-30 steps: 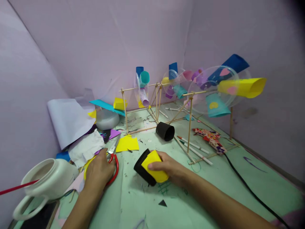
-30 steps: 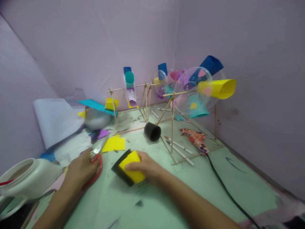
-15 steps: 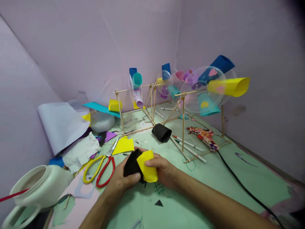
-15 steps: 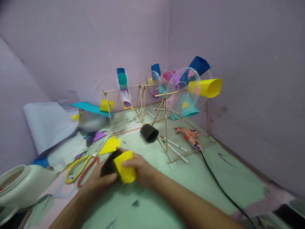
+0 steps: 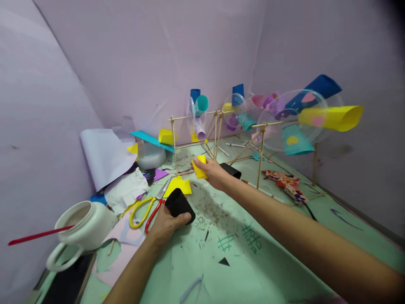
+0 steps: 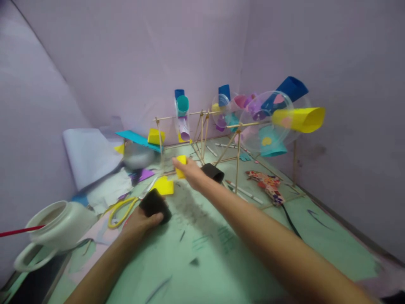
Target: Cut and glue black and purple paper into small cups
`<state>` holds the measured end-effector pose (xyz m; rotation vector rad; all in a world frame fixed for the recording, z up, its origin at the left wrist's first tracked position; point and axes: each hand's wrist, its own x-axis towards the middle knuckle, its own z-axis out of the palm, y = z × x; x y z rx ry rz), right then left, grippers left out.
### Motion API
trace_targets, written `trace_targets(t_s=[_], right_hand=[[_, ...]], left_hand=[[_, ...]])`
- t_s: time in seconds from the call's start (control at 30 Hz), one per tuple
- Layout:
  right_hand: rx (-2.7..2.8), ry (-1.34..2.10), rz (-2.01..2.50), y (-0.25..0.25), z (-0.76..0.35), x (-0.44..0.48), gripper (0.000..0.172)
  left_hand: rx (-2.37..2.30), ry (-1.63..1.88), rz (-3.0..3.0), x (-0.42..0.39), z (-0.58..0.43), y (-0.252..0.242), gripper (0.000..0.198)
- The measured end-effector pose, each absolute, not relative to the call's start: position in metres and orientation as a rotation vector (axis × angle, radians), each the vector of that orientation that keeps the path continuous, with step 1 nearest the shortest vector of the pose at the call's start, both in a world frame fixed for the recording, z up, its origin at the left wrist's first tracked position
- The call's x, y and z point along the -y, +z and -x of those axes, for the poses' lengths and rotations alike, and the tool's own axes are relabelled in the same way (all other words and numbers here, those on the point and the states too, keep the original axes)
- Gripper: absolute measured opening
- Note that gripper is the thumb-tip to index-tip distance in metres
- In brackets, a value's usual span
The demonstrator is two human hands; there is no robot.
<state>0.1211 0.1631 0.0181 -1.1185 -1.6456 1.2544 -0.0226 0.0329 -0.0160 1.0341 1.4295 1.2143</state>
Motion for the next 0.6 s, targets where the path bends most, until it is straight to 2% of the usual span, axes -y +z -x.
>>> trace_targets(t_s=[0.13,0.3,0.37,0.43,0.6], right_hand=[[1.813,0.946,1.28,0.034,-0.121,-0.182,0.041],[2.056,0.522,1.459,0.051,-0.171,-0.155,0.04],[2.341,0.049,1.643,0.048,-0.183,-0.146,0.04],[2.488,-0.209,1.708,0.039,-0.188,-0.143,0.038],[2.502,-0.287,1.69,0.025,-0.185,-0.146,0.032]], left_hand=[[-1.552,1.213,-1.037,-0.034,0.022,-0.007,0.043],[-1.659,1.182,-1.046,-0.032,0.016,0.002,0.04],[-1.689,1.163,-1.061,-0.031,0.014,0.003,0.039],[-1.68,1.17,-1.07,-0.03,0.012,0.001,0.041],[-1.655,1.165,-1.092,-0.028,0.011,-0.002,0.038]])
